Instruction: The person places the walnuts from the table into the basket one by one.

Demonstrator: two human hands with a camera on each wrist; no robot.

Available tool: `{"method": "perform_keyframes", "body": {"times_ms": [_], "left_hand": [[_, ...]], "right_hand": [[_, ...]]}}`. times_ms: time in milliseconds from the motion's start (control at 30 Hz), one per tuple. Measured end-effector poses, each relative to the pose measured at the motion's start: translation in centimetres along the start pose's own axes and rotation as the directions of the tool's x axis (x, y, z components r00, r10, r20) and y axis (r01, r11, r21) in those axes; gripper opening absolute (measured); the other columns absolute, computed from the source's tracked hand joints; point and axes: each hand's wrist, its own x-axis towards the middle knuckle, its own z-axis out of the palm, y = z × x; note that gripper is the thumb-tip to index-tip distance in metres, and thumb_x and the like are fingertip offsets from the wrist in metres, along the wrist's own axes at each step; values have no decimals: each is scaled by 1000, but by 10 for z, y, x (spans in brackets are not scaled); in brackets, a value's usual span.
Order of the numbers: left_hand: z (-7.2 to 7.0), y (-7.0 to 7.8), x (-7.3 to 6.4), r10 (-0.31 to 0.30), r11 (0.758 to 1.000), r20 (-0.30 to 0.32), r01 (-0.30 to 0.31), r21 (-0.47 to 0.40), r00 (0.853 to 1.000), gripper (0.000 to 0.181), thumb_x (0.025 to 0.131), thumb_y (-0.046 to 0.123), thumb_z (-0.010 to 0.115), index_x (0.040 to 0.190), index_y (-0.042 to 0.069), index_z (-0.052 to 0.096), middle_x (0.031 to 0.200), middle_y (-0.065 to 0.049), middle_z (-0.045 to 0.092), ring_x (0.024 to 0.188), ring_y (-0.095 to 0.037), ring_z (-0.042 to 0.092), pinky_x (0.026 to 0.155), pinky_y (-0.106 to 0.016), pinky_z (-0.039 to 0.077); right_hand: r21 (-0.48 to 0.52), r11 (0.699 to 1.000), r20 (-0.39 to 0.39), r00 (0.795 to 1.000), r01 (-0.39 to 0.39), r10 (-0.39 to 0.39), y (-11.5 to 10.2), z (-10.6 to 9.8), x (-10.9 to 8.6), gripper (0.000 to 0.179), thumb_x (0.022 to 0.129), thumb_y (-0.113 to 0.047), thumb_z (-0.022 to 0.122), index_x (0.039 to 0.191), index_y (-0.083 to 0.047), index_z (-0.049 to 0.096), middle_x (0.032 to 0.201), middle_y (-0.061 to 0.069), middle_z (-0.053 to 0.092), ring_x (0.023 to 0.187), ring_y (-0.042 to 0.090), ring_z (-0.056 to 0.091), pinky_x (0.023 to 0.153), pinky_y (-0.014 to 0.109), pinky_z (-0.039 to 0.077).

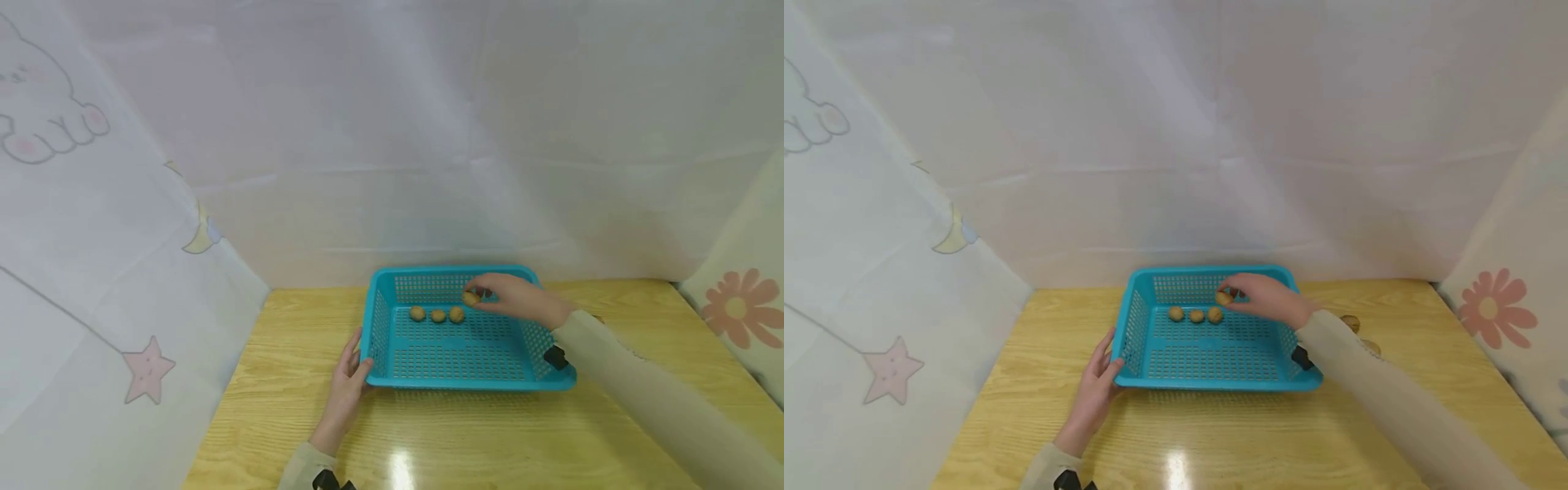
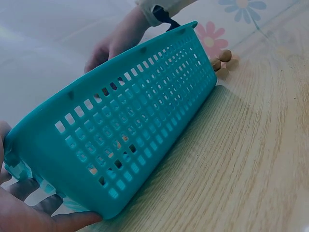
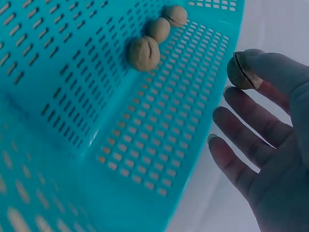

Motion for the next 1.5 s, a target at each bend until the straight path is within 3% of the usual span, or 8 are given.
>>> {"method": "perform_keyframes", "body": {"times_ms": [167, 333, 533, 733, 1033, 1200, 1500], "left_hand": [[1, -1, 1, -7, 1000, -10, 7, 5, 1000, 68, 110, 14, 51, 169, 20, 17, 163, -27, 35, 137, -55, 46, 97, -52, 56], [2, -2, 2, -2, 1000, -13, 2, 21, 1000, 69, 110, 12, 50, 169, 15, 15, 163, -28, 34, 137, -55, 47, 97, -51, 56], [3, -1, 1, -7, 1000, -24, 7, 24, 1000, 70, 109, 13, 52, 168, 14, 15, 162, -29, 35, 136, -55, 48, 97, -50, 57], [3, -1, 0, -4, 999, -20, 5, 34, 1000, 70, 109, 12, 51, 168, 12, 14, 162, -28, 36, 136, -54, 48, 97, -50, 57], [3, 0, 0, -1, 999, -25, 2, 42, 1000, 69, 109, 12, 51, 168, 14, 15, 162, -28, 37, 137, -53, 48, 96, -44, 58], [3, -1, 0, -1, 999, -23, 2, 36, 1000, 69, 109, 14, 51, 169, 15, 16, 162, -28, 36, 138, -53, 47, 96, -45, 57], [3, 0, 0, -12, 1000, -28, 13, 26, 1000, 67, 109, 12, 50, 168, 20, 19, 162, -27, 36, 139, -52, 46, 100, -50, 55]], "right_hand": [[79, 997, 116, 993, 26, -35, -1, 25, 20, 33, 100, -16, 71, 132, -6, 70, 122, 5, 71, 103, 23, 67, 89, 47, 56], [131, 991, 231, 973, -17, -14, 0, 49, 33, 35, 103, -20, 68, 135, -6, 68, 121, 4, 72, 101, 17, 67, 87, 40, 57], [100, 995, 274, 962, -11, -17, 2, 68, 43, 39, 102, -22, 70, 137, -6, 67, 130, 7, 71, 108, 20, 68, 92, 42, 56], [25, 999, 288, 957, 21, -27, 3, 77, 48, 32, 99, -21, 73, 128, -8, 72, 113, 1, 74, 96, 15, 68, 83, 36, 57], [97, 995, 292, 956, -31, 1, 1, 61, 41, 38, 101, -17, 70, 138, -7, 67, 115, 4, 73, 95, 14, 66, 82, 37, 55], [119, 993, 236, 972, -17, -12, -2, 40, 29, 32, 101, -16, 70, 132, -11, 70, 104, -3, 71, 87, 11, 62, 77, 36, 54], [88, 996, 131, 991, 23, -34, 0, 12, 1, 31, 101, -23, 70, 130, -12, 70, 118, 1, 72, 95, 10, 63, 83, 39, 55]]}}
